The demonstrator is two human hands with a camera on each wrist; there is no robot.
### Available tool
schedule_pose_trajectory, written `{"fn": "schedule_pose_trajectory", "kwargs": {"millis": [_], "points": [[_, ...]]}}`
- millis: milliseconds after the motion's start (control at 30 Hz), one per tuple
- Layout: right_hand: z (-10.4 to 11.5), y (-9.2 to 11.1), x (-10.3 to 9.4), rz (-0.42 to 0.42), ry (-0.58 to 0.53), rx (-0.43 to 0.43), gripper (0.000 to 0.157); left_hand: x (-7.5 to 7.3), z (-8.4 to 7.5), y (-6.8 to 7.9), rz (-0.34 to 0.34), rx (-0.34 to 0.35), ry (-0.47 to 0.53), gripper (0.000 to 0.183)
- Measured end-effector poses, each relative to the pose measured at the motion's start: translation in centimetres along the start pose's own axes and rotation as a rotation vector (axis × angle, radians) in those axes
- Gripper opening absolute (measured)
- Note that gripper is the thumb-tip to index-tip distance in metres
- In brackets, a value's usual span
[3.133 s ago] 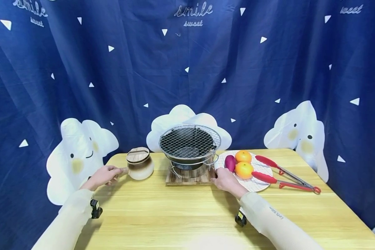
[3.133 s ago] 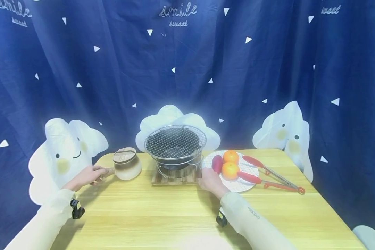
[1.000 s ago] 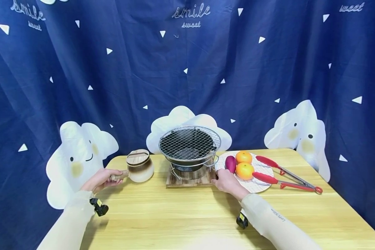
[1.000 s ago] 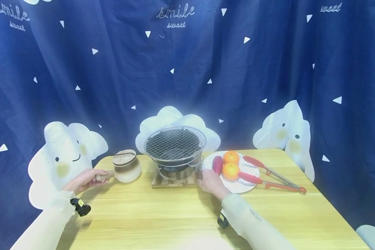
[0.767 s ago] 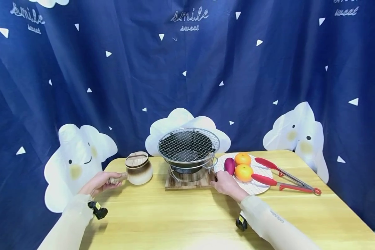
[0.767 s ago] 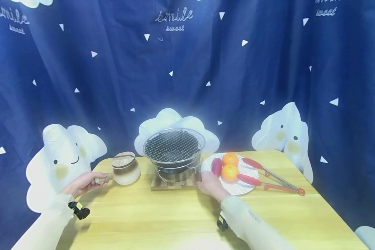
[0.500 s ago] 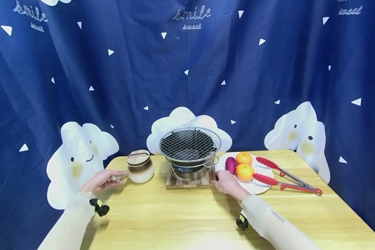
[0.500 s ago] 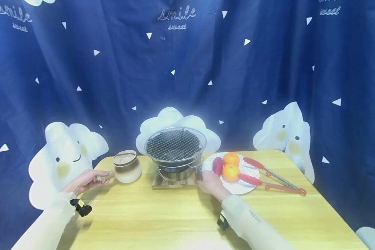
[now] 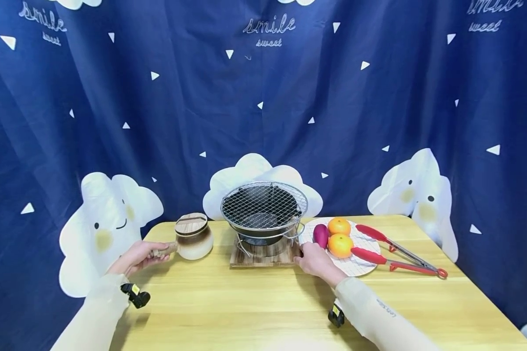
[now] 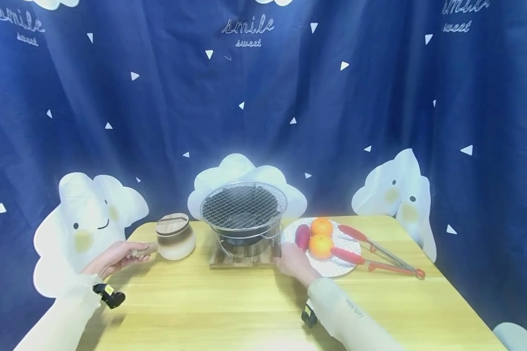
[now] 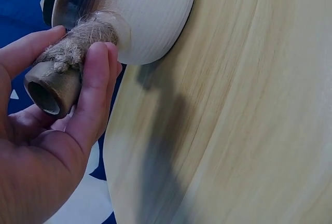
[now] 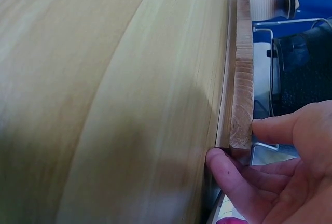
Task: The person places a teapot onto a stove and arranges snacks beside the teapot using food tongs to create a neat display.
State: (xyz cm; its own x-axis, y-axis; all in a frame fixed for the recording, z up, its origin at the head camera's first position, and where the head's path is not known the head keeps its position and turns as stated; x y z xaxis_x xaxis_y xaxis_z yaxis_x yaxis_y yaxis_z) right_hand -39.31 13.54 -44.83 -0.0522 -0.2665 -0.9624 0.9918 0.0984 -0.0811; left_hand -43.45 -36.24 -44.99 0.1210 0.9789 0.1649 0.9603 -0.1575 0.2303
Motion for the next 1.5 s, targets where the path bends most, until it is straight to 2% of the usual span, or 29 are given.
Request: {"fn": "schedule_pose_trajectory", "kwargs": {"millis": [100,433,667,933,1167,1500], "points": [[0.2,-0.1,-0.3,-0.022,0.016,0.0,0.023,0.2,-0.2,-0.1,0.02,0.015,0.007,0.012],[0.0,-0.2,-0.4,-0.022,0.014,-0.001,0.023,0.5,-0.8,-0.1,-0.021,0.012,0.024,0.01],[-0.1,-0.2,-0.3,-0.013,0.012,0.007,0.022,1.0,-1.0,-0.2,-0.058,-0.002,0.07,0.004],[0.0,-0.1,-0.4,-0.014,-0.001,-0.001,0.021,1.6,-1.3,-0.1,-0.037,0.005,0.102,0.013],[0.0,-0.2,-0.3,-0.019,-0.002,-0.007,0.022,1.9,-2.4,0.0,-0.045,0.054,0.101,0.008],[0.0,0.0,-0.1,0.007,0.004,0.005,0.021,2.2,-3.9,0.4,-0.034,0.051,0.131,0.005]]}}
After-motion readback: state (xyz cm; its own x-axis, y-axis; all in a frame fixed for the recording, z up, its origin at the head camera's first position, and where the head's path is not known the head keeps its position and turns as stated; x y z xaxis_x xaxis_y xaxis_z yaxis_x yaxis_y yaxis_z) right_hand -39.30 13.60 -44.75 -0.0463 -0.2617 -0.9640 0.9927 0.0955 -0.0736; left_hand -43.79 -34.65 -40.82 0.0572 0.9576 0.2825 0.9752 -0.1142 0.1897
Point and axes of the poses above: each hand's wrist, its own y-axis away from the middle knuckle, its own x-axis out of the palm, z = x × y, the point moved 6 cm from there along -y, towards the middle knuckle, and after that the axes turned 13 degrees about y, right-handed, at the moved point
